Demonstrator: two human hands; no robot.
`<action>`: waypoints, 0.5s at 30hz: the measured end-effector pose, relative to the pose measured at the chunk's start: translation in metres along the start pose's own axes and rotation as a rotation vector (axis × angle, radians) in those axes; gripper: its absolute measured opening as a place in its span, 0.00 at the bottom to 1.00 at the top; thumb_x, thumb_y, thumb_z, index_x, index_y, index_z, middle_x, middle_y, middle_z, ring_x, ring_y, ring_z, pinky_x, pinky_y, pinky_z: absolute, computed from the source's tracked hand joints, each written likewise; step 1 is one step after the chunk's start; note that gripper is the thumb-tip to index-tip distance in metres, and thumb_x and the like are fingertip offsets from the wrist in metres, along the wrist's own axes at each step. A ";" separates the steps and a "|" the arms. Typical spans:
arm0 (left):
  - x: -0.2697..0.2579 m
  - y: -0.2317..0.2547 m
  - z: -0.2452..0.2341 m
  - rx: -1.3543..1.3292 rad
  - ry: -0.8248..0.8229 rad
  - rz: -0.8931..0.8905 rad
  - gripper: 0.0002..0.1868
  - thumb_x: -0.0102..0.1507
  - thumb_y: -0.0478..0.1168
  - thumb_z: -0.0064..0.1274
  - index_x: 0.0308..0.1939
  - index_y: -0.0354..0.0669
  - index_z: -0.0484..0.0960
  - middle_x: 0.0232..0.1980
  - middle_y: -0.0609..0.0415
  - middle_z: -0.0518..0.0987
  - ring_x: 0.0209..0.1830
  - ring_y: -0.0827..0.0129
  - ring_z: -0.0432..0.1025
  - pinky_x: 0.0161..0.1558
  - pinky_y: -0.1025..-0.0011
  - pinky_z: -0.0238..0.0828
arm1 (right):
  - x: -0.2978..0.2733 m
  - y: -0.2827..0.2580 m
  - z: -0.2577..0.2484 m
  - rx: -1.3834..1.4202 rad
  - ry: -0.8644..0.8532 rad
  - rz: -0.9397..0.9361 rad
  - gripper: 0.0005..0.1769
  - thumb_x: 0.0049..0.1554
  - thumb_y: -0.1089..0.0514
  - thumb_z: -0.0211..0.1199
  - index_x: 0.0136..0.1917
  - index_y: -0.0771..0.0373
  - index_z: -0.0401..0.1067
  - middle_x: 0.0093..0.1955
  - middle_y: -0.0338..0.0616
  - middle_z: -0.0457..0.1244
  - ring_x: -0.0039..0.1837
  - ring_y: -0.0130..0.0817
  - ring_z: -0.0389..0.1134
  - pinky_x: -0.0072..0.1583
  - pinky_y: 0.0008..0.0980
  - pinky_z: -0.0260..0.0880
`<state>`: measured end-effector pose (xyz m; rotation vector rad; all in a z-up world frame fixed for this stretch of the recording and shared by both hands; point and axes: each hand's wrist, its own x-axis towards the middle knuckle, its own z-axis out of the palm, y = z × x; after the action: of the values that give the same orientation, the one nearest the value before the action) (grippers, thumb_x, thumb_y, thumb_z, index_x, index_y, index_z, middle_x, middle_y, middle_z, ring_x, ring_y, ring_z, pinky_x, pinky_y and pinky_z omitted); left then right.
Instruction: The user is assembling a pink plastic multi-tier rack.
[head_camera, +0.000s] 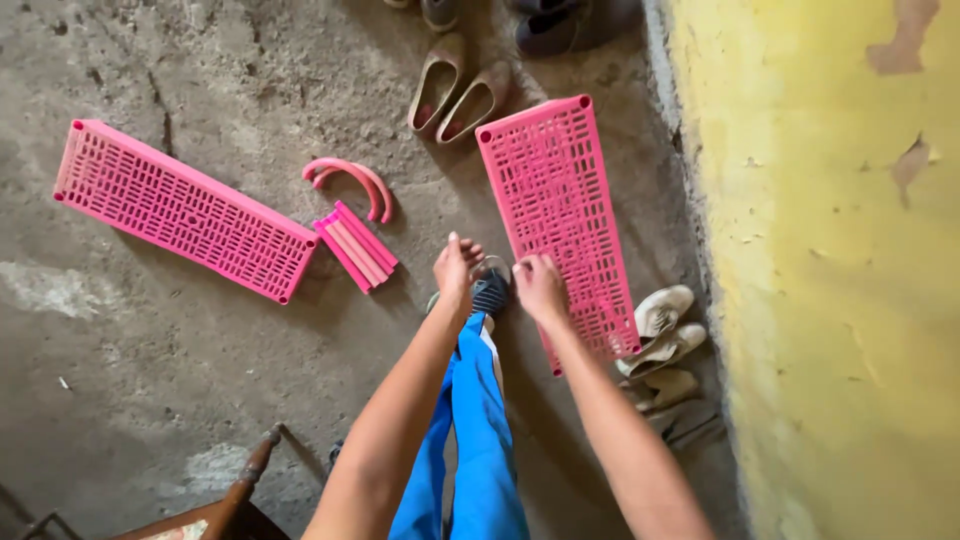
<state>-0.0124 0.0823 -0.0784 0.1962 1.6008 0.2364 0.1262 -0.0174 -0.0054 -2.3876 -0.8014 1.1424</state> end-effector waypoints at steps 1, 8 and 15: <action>0.013 -0.006 -0.004 -0.008 0.000 -0.003 0.24 0.70 0.60 0.42 0.48 0.45 0.79 0.41 0.56 0.84 0.39 0.70 0.78 0.35 0.71 0.72 | 0.008 -0.010 -0.005 -0.008 -0.003 -0.003 0.13 0.60 0.50 0.61 0.51 0.60 0.75 0.52 0.53 0.66 0.55 0.53 0.69 0.56 0.47 0.69; 0.011 0.002 0.012 0.160 0.088 0.045 0.21 0.70 0.58 0.45 0.44 0.44 0.80 0.39 0.56 0.84 0.37 0.71 0.78 0.31 0.72 0.68 | 0.037 -0.040 -0.044 -0.171 -0.002 -0.117 0.15 0.59 0.49 0.62 0.54 0.61 0.73 0.53 0.52 0.66 0.58 0.54 0.68 0.58 0.50 0.68; 0.015 0.051 0.044 0.135 0.034 0.056 0.19 0.69 0.56 0.46 0.42 0.44 0.81 0.38 0.56 0.85 0.38 0.73 0.79 0.30 0.74 0.66 | 0.117 -0.109 -0.071 -0.246 -0.091 -0.076 0.15 0.60 0.48 0.61 0.54 0.59 0.73 0.54 0.50 0.66 0.60 0.51 0.67 0.60 0.50 0.67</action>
<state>0.0302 0.1371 -0.0806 0.3430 1.6473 0.1751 0.2063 0.1350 0.0290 -2.4895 -1.1113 1.1888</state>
